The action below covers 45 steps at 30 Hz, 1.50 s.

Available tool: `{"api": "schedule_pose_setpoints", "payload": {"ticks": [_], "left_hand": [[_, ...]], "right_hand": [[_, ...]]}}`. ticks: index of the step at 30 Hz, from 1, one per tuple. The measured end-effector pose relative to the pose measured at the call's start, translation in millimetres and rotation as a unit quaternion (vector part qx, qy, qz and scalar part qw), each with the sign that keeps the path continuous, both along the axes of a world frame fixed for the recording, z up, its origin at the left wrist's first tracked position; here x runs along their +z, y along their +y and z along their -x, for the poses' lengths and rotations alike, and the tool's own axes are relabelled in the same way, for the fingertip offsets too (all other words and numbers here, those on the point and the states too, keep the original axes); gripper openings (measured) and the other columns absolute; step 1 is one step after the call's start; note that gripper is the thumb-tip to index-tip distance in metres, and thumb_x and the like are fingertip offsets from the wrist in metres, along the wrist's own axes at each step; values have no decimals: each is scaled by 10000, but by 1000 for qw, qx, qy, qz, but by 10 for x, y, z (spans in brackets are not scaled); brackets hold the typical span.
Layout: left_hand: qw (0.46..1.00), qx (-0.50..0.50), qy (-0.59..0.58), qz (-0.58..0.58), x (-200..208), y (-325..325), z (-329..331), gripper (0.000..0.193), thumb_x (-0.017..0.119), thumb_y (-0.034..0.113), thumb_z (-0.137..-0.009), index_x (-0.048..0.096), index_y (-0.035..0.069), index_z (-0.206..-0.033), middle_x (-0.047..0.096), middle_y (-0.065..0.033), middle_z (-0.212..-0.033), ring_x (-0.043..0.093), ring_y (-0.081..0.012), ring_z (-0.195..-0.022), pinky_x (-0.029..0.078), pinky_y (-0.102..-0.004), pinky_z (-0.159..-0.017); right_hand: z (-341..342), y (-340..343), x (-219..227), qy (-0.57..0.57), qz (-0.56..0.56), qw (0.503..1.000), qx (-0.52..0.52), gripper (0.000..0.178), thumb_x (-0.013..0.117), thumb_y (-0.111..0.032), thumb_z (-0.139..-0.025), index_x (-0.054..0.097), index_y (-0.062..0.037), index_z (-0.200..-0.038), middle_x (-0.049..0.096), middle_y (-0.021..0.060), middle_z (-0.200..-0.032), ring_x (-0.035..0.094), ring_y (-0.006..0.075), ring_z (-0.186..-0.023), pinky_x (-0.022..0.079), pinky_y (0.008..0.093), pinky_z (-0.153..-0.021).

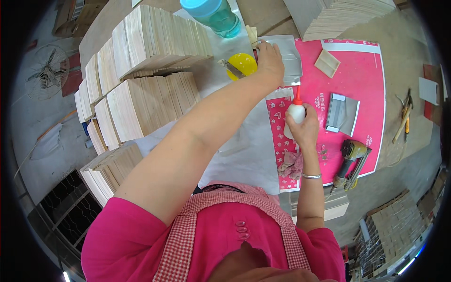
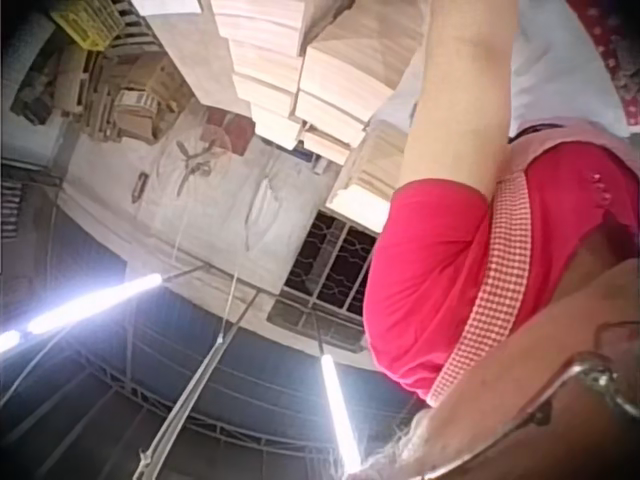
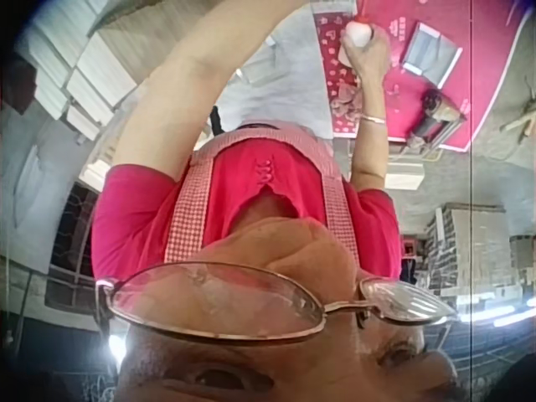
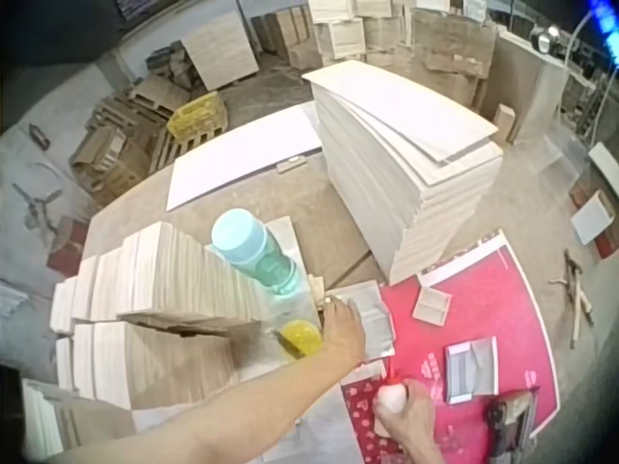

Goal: Assembling a wooden box by applying glue, using a nail gun, and hammering pieces together.

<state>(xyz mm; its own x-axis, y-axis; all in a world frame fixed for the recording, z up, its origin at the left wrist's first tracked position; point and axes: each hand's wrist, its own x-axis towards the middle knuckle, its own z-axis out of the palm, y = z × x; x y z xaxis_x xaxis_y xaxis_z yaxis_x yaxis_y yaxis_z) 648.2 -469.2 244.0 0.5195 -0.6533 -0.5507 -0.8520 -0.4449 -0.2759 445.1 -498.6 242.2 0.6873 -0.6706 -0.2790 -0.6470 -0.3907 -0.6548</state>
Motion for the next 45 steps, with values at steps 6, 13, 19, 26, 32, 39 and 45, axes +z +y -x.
{"api": "schedule_pose_setpoints", "payload": {"ticks": [6, 13, 19, 26, 32, 39, 45], "left_hand": [[1000, 20, 14, 0, 22, -49, -26, 1122, 727, 637, -710, 290, -61, -1472, 410, -300, -1442, 334, -423, -1383, 241, -560, -1098], [997, -4, 0, 82, -2, 152, 119, 1035, 723, 588, -740, 326, -39, -1463, 354, -304, -1478, 287, -428, -1406, 213, -605, -1105], [993, -45, 33, 101, 207, 293, 259, 898, 730, 512, -756, 434, -37, -1402, 372, -306, -1464, 240, -427, -1427, 207, -618, -1110], [990, -84, 69, 92, 285, 676, 674, 637, 600, 311, -871, 464, -72, -1362, 436, -309, -1412, 364, -421, -1364, 216, -567, -1134], [989, -94, 71, 84, 194, 703, 776, 523, 478, 197, -917, 462, -93, -1351, 466, -311, -1383, 449, -408, -1309, 227, -542, -1136], [989, -70, 33, 128, 129, 774, 806, 502, 488, 187, -907, 493, -55, -1347, 468, -233, -1401, 468, -358, -1261, 289, -521, -1088], [982, -83, 69, 157, 91, 785, 636, 449, 502, 181, -894, 561, -27, -1288, 463, -177, -1403, 500, -303, -1171, 348, -490, -1019]], "right_hand": [[-123, -12, -45, 22, 28, 999, 5, 532, 783, -332, -718, 594, 13, -1076, 626, 207, -997, 629, 378, -902, 513, 460, -754], [-242, -98, -18, 51, 25, 998, 36, 560, 782, -379, -724, 590, 13, -1075, 625, 213, -1001, 633, 382, -896, 518, 462, -738], [-219, -112, -36, 41, 42, 994, 88, 581, 778, -408, -736, 589, 14, -1088, 621, 209, -1011, 635, 379, -901, 518, 464, -739], [-203, -139, -20, 20, 50, 995, 86, 568, 761, -416, -768, 607, 13, -1109, 618, 201, -1020, 632, 380, -916, 518, 456, -752], [-263, -144, -4, 20, 51, 994, 93, 547, 744, -415, -793, 618, 11, -1112, 617, 199, -1023, 628, 384, -928, 516, 448, -763], [-290, -166, -89, -11, 46, 993, 105, 466, 711, -348, -838, 621, 7, -1126, 616, 202, -1007, 632, 380, -915, 515, 437, -760], [-378, -298, -206, -112, -17, 991, 72, 336, 657, -224, -883, 618, 15, -1117, 620, 204, -981, 638, 375, -882, 515, 430, -750]]}}
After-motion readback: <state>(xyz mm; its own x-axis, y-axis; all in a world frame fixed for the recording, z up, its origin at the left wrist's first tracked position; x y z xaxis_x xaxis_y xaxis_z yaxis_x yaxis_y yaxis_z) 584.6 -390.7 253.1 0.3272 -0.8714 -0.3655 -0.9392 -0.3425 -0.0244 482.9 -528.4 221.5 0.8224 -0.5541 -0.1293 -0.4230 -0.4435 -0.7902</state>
